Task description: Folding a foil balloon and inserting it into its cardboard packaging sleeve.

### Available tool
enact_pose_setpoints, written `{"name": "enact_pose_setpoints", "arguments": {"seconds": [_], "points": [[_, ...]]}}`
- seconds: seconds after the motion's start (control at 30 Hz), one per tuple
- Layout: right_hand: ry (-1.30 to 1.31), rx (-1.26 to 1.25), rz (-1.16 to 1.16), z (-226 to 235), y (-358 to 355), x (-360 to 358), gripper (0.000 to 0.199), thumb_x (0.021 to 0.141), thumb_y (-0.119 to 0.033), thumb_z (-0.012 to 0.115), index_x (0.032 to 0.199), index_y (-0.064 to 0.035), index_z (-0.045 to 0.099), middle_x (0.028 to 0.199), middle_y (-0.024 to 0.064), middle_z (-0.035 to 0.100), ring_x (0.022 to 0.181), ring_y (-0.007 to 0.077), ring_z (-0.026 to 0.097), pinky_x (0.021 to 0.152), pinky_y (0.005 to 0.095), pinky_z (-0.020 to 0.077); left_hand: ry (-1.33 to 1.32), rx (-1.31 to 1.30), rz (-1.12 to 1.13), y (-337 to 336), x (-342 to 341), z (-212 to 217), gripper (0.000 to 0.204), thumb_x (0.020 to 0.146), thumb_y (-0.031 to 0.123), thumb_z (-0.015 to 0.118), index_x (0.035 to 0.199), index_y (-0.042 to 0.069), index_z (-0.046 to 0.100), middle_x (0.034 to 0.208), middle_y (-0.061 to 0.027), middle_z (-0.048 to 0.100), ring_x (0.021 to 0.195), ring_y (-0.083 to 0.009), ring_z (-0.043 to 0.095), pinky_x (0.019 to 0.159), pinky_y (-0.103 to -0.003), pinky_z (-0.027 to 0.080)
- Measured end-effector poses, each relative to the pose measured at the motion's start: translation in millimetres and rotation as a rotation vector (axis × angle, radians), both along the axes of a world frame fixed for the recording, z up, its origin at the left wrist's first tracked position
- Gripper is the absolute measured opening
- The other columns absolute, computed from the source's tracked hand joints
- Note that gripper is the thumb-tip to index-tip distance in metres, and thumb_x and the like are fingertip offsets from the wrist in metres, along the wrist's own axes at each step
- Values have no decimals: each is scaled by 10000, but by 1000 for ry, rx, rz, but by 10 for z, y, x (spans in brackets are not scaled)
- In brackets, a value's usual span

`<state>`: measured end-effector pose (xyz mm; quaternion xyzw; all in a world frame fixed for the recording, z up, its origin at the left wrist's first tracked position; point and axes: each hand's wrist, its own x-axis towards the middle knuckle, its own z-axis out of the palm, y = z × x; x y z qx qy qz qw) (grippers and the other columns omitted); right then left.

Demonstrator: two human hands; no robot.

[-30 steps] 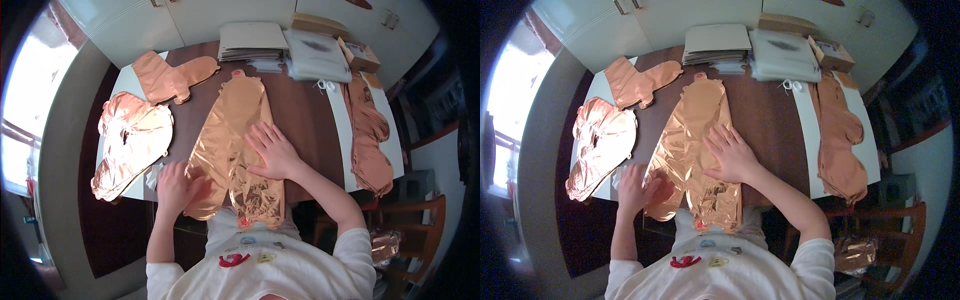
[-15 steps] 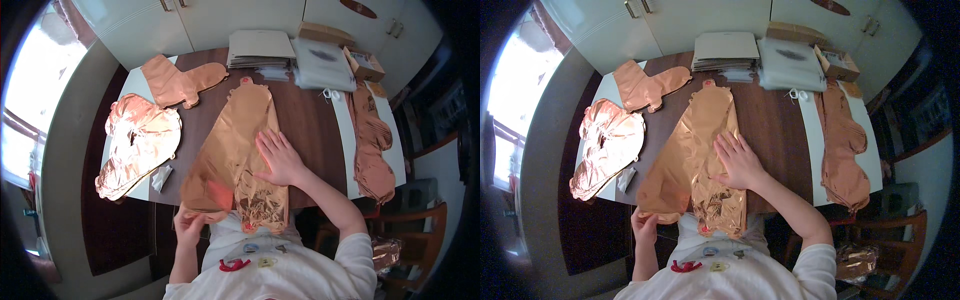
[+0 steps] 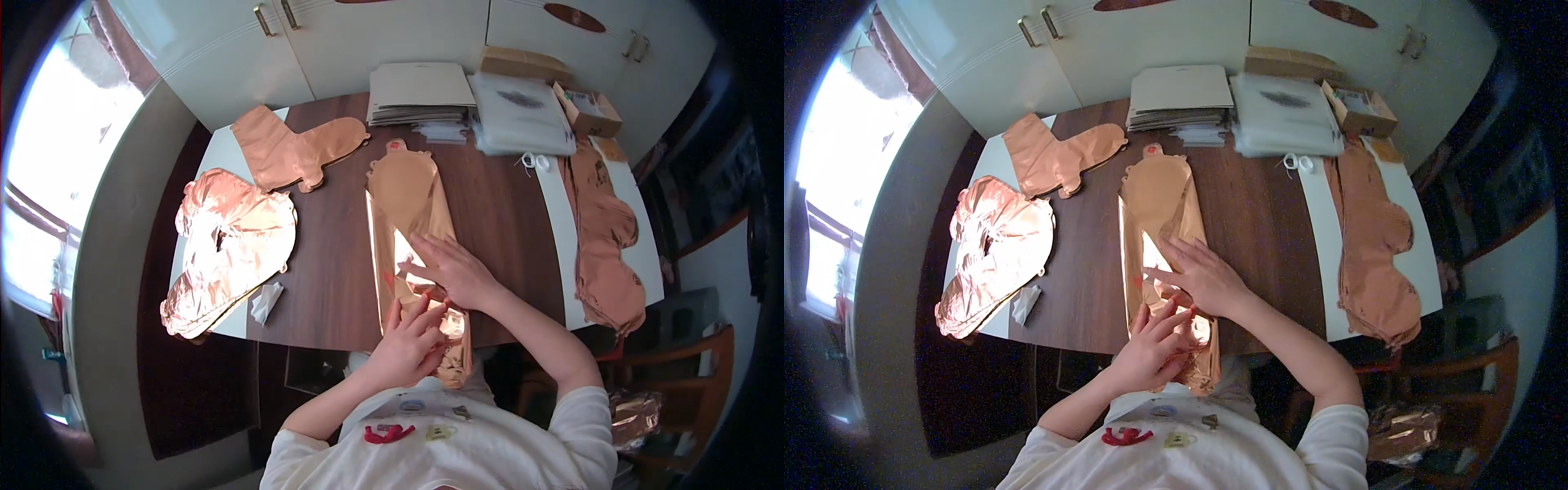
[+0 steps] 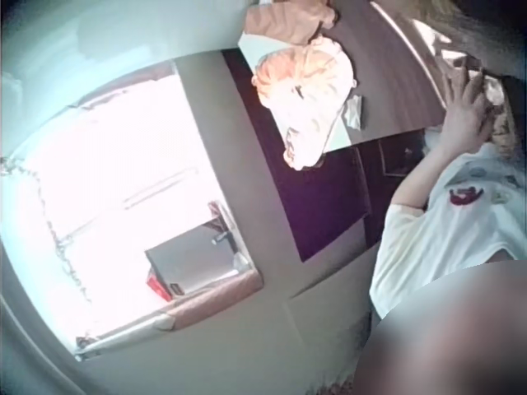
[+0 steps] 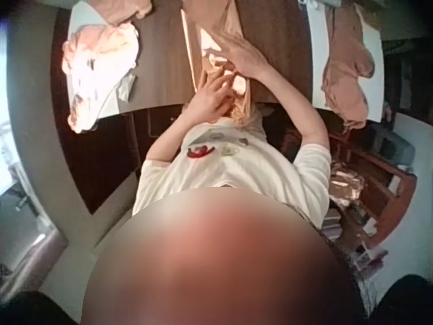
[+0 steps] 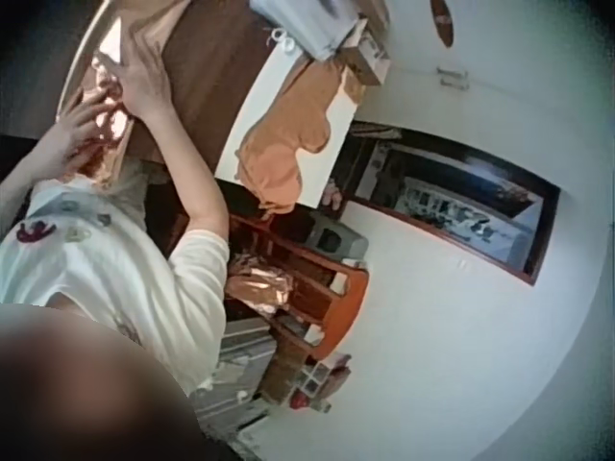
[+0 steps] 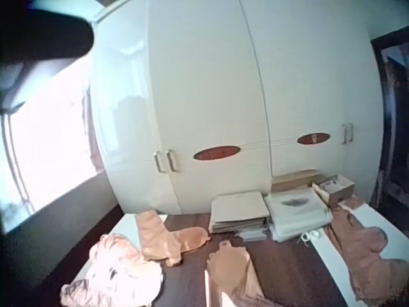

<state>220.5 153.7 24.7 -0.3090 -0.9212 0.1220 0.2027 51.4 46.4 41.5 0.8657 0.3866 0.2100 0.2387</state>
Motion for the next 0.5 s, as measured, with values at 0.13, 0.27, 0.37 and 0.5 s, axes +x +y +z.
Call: {"name": "enact_pose_setpoints", "arguments": {"seconds": [0.13,0.27,0.37,0.5], "points": [[-28,24,41,-65,13,29,394,790,-167,549,1172,-252,595,1370,128,393,1264,328,372,1049,494,285,-57,-37,-72,92,-83,95,427,751,351,679,977,13,548,1291,-165,444,1268,-370,350,1003,-548,284],[-48,-3,55,-101,26,54,366,792,-176,553,1152,-222,603,1376,85,398,1276,308,373,1059,511,260,191,170,87,553,-399,156,516,763,342,668,1140,23,514,1282,-152,462,1248,-340,380,1010,-490,314],[-46,6,60,-50,16,48,324,817,-178,516,1125,-212,612,1347,71,436,1269,286,387,1060,505,260,350,239,186,983,-651,41,595,786,380,629,1251,51,459,1345,-130,421,1294,-313,335,1047,-484,271],[-27,3,55,-62,4,49,294,813,-153,535,1089,-201,623,1311,56,480,1258,260,405,1059,508,260,395,154,136,1255,-799,-2,711,799,457,594,1359,90,354,1410,-103,352,1327,-295,286,1067,-480,230]]}}
